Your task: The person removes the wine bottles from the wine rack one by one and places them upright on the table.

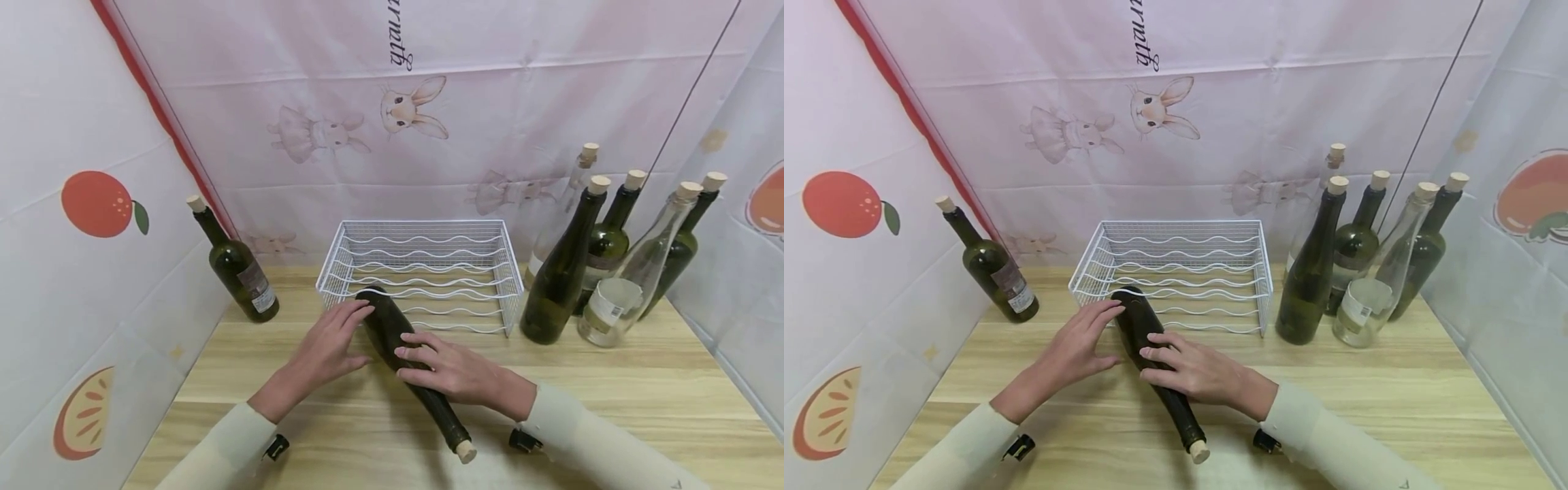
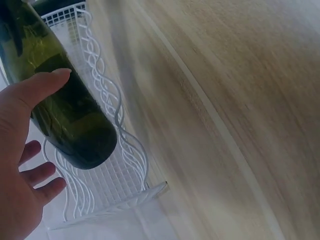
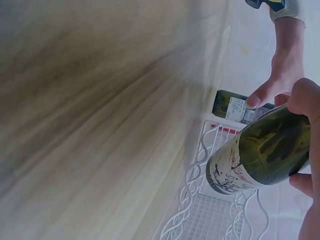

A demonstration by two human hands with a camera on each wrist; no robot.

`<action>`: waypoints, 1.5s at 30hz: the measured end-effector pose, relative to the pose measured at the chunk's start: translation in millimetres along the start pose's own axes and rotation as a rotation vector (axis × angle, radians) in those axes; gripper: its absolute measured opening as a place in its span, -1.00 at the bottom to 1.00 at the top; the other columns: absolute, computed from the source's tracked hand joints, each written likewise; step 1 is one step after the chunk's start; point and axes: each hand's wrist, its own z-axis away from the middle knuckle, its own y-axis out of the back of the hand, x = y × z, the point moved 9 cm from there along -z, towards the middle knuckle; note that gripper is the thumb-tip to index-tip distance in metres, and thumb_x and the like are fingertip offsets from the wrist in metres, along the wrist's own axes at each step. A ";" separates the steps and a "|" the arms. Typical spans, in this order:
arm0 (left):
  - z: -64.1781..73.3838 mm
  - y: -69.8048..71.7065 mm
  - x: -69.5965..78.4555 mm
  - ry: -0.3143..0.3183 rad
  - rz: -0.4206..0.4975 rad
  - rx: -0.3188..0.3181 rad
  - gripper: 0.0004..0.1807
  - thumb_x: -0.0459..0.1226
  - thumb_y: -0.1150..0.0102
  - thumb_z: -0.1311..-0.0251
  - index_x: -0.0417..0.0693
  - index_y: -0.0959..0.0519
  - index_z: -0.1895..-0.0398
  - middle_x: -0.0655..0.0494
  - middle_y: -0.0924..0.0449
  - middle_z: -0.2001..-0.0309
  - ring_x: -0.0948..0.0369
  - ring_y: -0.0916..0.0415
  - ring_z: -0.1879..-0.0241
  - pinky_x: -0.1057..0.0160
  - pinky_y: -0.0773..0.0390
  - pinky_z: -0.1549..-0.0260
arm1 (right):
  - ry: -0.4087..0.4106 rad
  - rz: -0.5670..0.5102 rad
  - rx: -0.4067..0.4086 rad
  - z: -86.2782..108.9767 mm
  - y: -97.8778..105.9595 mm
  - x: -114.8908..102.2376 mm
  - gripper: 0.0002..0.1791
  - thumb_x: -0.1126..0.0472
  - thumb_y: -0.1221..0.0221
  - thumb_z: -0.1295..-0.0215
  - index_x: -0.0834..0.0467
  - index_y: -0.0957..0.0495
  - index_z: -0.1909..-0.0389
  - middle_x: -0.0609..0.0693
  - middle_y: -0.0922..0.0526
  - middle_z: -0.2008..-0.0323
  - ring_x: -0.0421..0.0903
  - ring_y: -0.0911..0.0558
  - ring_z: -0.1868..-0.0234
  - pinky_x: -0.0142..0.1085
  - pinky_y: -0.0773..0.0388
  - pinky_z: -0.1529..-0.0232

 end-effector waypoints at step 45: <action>-12.1 20.2 29.0 -0.097 0.040 0.158 0.17 0.06 -0.77 0.35 -0.10 -0.40 -0.43 -0.06 -0.50 -0.35 0.00 -0.50 -0.34 -0.01 -0.53 -0.38 | -0.368 -0.511 0.432 -14.0 49.2 41.2 -0.56 0.30 -0.45 -0.10 0.25 -0.63 -0.03 0.33 -0.63 -0.07 0.21 -0.65 -0.17 -0.29 -0.55 -0.37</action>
